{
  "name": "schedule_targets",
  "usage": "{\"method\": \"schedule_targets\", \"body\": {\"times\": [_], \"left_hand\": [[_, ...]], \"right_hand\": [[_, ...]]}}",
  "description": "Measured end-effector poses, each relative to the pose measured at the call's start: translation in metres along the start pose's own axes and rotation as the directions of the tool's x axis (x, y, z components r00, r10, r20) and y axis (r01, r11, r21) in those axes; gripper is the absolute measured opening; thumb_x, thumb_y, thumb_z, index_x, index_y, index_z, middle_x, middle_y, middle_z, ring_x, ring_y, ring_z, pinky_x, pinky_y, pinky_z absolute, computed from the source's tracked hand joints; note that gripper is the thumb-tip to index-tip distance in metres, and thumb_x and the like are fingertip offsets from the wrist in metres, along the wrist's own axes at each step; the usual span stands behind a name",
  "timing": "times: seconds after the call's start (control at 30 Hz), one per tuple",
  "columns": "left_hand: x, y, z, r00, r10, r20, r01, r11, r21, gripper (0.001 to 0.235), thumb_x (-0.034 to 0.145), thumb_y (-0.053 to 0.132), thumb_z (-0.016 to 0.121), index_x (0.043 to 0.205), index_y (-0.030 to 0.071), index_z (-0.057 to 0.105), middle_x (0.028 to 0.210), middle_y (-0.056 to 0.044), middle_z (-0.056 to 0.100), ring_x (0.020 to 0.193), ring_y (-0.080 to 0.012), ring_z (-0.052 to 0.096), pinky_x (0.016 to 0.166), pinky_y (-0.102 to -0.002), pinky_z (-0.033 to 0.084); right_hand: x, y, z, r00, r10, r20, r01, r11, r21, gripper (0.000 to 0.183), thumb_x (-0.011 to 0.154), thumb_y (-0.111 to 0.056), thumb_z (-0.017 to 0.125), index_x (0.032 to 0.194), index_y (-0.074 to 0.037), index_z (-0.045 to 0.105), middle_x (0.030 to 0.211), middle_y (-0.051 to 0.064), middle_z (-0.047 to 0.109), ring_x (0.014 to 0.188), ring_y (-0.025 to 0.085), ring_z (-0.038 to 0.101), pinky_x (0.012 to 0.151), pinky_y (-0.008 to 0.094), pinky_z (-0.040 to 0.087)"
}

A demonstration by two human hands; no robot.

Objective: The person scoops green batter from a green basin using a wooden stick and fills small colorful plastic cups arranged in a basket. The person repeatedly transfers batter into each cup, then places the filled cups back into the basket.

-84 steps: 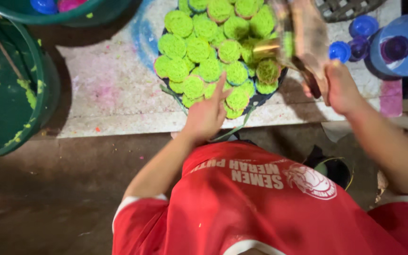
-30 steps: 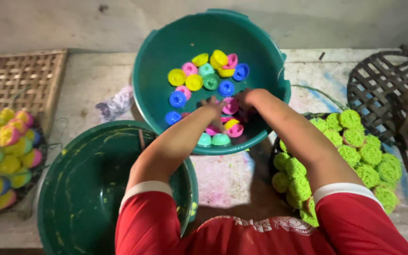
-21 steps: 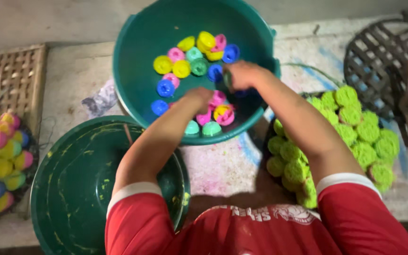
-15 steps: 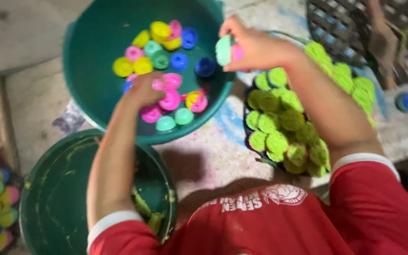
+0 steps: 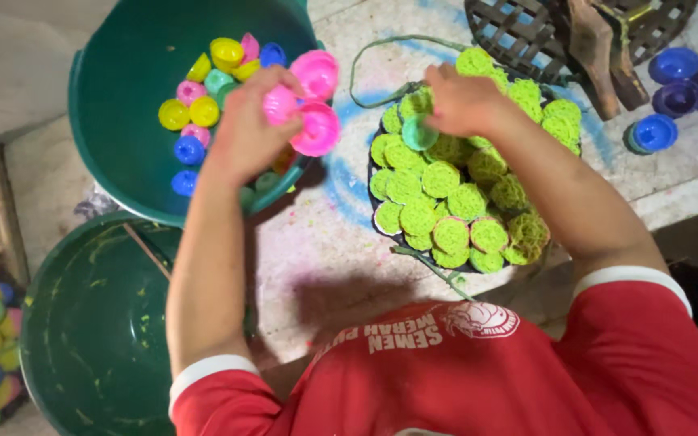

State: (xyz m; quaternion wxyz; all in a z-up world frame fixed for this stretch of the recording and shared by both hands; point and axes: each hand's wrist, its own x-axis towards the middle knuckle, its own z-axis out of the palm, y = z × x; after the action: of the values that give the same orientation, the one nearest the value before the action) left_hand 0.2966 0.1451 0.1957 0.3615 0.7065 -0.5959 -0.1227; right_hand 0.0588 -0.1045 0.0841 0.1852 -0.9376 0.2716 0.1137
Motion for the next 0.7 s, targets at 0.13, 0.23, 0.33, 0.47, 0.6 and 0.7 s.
{"method": "schedule_targets", "body": {"times": [0.13,0.23,0.33,0.47,0.6,0.7], "left_hand": [[-0.01,0.045,0.047,0.997,0.058,0.042,-0.055,0.997,-0.059,0.032,0.077,0.008,0.074,0.107,0.007,0.064,0.108,-0.015,0.067,0.107,-0.0344,0.067,0.097,-0.04,0.053],[-0.011,0.071,0.087,0.994,-0.006,0.112,0.013,0.998,-0.06,0.034,0.076,0.011,0.075,0.107,0.008,0.063,0.101,-0.016,0.063,0.099,-0.0375,0.064,0.088,-0.043,0.052],[-0.013,0.088,0.124,0.989,-0.054,0.136,0.056,0.998,-0.004,0.037,0.074,0.012,0.076,0.108,0.011,0.062,0.102,-0.015,0.061,0.097,-0.0389,0.063,0.082,-0.046,0.052],[-0.022,0.095,0.163,0.988,-0.035,0.152,0.029,0.999,0.043,0.039,0.078,0.013,0.077,0.113,0.013,0.06,0.108,-0.014,0.062,0.105,-0.0382,0.065,0.085,-0.046,0.053],[-0.045,0.093,0.194,0.991,-0.109,0.074,0.119,0.982,-0.144,0.053,0.078,0.01,0.073,0.129,0.012,0.057,0.119,-0.015,0.064,0.112,-0.0366,0.065,0.095,-0.044,0.054],[-0.059,0.087,0.213,0.973,-0.213,0.094,0.222,0.97,-0.101,0.053,0.079,0.011,0.074,0.129,0.012,0.058,0.119,-0.016,0.066,0.113,-0.0357,0.065,0.096,-0.043,0.054]], "right_hand": [[-0.015,0.015,0.006,0.999,0.051,-0.019,-0.054,0.975,-0.215,0.076,0.094,-0.047,0.064,0.151,-0.007,0.033,0.14,0.024,0.052,0.113,0.046,0.063,0.102,0.069,0.035],[-0.027,0.016,0.002,0.992,-0.007,-0.123,-0.012,0.987,-0.157,0.073,0.096,-0.055,0.058,0.147,-0.008,0.036,0.137,0.028,0.051,0.116,0.049,0.058,0.098,0.069,0.034],[-0.042,0.022,-0.003,0.982,-0.017,-0.19,0.071,0.957,0.282,0.048,0.105,-0.044,0.051,0.134,-0.006,0.052,0.119,0.024,0.063,0.104,0.042,0.064,0.087,0.059,0.047],[-0.069,0.041,0.009,0.915,-0.268,-0.302,0.4,0.708,0.583,0.024,0.101,-0.019,0.057,0.117,-0.003,0.067,0.102,0.018,0.07,0.09,0.032,0.071,0.079,0.043,0.056],[-0.084,0.058,0.032,0.917,-0.223,-0.33,0.35,0.848,0.397,0.019,0.094,-0.008,0.07,0.111,-0.007,0.076,0.095,0.02,0.066,0.084,0.035,0.068,0.077,0.044,0.054],[-0.093,0.062,0.051,0.822,-0.272,-0.501,0.435,0.867,0.243,0.021,0.09,-0.004,0.071,0.112,-0.004,0.073,0.102,0.02,0.068,0.092,0.039,0.068,0.082,0.046,0.054]]}}
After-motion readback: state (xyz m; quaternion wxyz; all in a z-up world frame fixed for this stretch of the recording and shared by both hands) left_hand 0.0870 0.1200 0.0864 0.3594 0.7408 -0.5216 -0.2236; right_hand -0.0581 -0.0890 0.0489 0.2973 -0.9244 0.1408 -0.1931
